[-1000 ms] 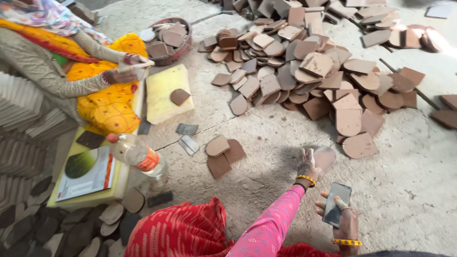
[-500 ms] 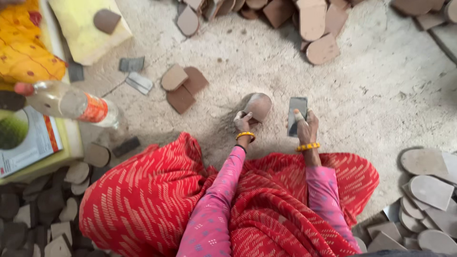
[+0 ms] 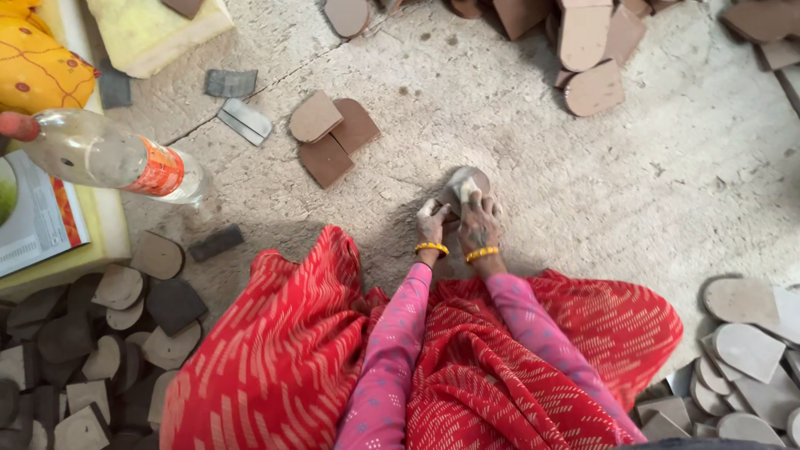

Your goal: The person sits on the floor and smooths small sandal-sole pieces one at a time, rubbing each piece with a handheld abrasive block and setting finished pieces aside. Piles of raw and finished pieces surround the work area.

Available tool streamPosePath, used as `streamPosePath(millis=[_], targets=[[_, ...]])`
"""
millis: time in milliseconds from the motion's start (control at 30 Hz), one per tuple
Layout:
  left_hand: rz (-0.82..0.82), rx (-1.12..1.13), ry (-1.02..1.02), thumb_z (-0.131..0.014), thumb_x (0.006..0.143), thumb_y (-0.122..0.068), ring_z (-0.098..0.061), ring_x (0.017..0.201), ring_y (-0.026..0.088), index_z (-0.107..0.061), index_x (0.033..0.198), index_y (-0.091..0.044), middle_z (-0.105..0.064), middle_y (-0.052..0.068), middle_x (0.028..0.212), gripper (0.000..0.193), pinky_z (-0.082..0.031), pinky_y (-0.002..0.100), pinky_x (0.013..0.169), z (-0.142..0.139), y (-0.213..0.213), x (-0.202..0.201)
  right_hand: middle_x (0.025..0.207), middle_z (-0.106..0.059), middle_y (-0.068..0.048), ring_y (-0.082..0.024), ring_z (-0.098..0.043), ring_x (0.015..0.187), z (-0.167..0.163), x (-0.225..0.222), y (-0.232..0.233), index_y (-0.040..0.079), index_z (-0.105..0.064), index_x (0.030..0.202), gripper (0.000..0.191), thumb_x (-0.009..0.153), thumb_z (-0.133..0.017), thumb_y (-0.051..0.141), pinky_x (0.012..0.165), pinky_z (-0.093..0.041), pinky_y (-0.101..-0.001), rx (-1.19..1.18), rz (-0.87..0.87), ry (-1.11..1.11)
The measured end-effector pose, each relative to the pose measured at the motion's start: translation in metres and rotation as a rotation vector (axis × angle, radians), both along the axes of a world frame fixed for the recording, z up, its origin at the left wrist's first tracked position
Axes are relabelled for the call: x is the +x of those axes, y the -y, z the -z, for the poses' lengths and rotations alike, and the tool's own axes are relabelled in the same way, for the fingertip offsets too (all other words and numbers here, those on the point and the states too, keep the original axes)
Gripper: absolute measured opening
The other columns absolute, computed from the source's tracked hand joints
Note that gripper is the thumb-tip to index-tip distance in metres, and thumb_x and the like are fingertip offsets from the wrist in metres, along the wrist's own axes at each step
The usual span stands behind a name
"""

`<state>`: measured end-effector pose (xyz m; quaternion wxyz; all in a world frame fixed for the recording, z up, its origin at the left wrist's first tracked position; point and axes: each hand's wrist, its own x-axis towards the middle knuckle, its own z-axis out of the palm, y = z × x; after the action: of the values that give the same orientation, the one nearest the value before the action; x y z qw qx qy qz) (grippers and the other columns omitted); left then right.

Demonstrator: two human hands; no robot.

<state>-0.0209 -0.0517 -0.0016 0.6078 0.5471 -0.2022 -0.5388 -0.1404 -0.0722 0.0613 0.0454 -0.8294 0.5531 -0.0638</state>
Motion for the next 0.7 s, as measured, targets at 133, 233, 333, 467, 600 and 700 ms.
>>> streamPosePath(millis=[133,233,333,467,600,700], targets=[[0.005,-0.008,0.262,-0.07,0.096,-0.008,-0.057,0.074,0.007,-0.064,0.093,0.001,-0.067,0.003,0.08,0.011,-0.051,0.029,0.066,0.007,-0.006,-0.006,0.126,-0.056,-0.014,-0.035,-0.054,0.111,0.009,-0.01,-0.019,0.004,-0.07,0.125,0.04,0.089,-0.057,0.016,0.093,-0.044,-0.0485,-0.013,-0.04,0.089],[-0.025,0.137,0.315,-0.072,0.094,-0.009,-0.057,0.067,0.009,-0.063,0.088,0.002,-0.067,0.004,0.073,0.016,-0.051,0.033,0.06,0.012,-0.007,-0.012,0.125,-0.057,-0.011,-0.031,-0.055,0.11,0.012,-0.019,-0.003,0.006,-0.071,0.123,0.032,0.096,-0.055,0.013,0.098,-0.044,-0.0464,-0.041,-0.049,0.076],[-0.022,0.14,0.436,-0.073,0.092,-0.008,-0.058,0.065,0.01,-0.062,0.09,0.001,-0.069,0.004,0.073,0.014,-0.051,0.033,0.061,0.014,-0.004,-0.014,0.126,-0.058,-0.008,-0.03,-0.055,0.109,0.007,-0.015,0.036,0.006,-0.071,0.125,0.035,0.095,-0.056,0.012,0.097,-0.044,-0.0461,-0.004,-0.082,0.144],[-0.01,0.14,0.264,-0.07,0.092,-0.008,-0.068,0.069,0.013,-0.063,0.093,0.0,-0.071,0.007,0.079,0.011,-0.056,0.034,0.062,0.009,0.001,-0.011,0.127,-0.058,-0.005,-0.028,-0.056,0.111,-0.009,0.006,0.072,0.009,-0.071,0.112,0.02,0.102,-0.055,0.015,0.102,-0.047,-0.0453,0.133,-0.041,0.024],[0.029,0.097,0.185,-0.075,0.087,-0.009,-0.071,0.076,0.014,-0.063,0.099,0.0,-0.074,0.009,0.086,0.019,-0.059,0.034,0.067,0.009,-0.005,-0.009,0.13,-0.055,-0.01,-0.03,-0.055,0.116,-0.007,0.009,0.034,0.008,-0.068,0.119,0.033,0.088,-0.059,0.015,0.094,-0.048,-0.0426,0.013,-0.098,-0.143],[0.038,0.043,0.365,-0.075,0.083,-0.005,-0.072,0.078,0.015,-0.065,0.102,0.0,-0.075,0.009,0.087,0.023,-0.058,0.034,0.07,0.016,-0.009,-0.01,0.128,-0.055,-0.012,-0.033,-0.055,0.115,0.001,-0.002,-0.007,0.007,-0.066,0.126,0.039,0.088,-0.061,0.016,0.092,-0.048,-0.0454,-0.03,-0.144,-0.037]])
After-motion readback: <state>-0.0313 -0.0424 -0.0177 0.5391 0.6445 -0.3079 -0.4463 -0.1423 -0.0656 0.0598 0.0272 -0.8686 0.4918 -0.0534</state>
